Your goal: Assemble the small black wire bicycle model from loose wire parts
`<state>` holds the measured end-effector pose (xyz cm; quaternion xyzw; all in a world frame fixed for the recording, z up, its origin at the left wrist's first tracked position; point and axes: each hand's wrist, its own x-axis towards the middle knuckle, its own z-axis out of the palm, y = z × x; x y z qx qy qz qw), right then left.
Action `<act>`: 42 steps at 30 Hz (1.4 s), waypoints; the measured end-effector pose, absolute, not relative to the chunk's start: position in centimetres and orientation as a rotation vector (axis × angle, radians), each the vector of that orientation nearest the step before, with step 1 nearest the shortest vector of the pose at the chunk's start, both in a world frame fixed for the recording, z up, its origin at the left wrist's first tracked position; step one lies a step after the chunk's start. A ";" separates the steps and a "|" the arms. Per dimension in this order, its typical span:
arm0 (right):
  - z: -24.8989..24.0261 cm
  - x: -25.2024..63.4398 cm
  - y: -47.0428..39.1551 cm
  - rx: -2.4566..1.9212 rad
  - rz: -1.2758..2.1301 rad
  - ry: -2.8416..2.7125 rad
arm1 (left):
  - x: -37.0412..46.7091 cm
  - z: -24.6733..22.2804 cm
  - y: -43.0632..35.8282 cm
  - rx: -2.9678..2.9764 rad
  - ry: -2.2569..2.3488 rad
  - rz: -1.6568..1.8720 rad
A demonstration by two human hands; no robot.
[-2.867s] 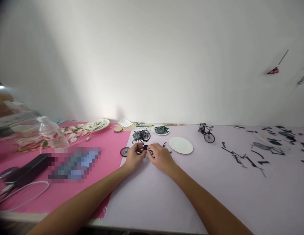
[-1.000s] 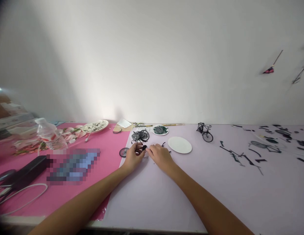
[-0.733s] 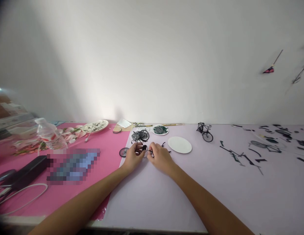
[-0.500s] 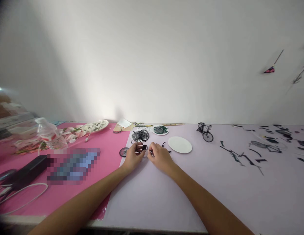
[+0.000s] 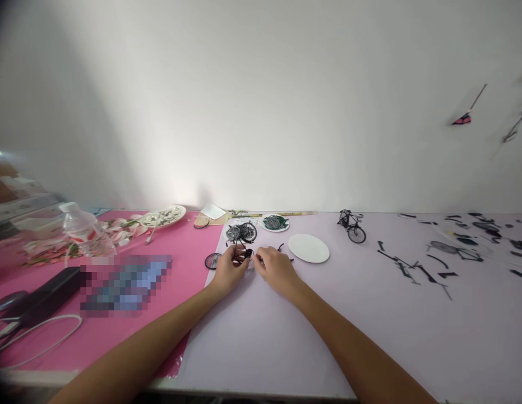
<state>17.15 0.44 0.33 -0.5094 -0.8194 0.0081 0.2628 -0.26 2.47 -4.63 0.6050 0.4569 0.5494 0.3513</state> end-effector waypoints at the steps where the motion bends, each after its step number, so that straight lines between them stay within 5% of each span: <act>1: 0.4 17.2 0.3 -1.380 0.046 -2.212 | -0.3 -4.7 2.5 1.566 1.184 1.426; 24: 0.3 17.1 0.4 -1.394 0.218 -2.213 | -0.4 -4.7 2.5 1.579 1.200 1.418; 42: 0.3 17.1 0.6 -1.397 0.021 -2.296 | -0.6 -5.0 2.8 1.618 1.209 1.423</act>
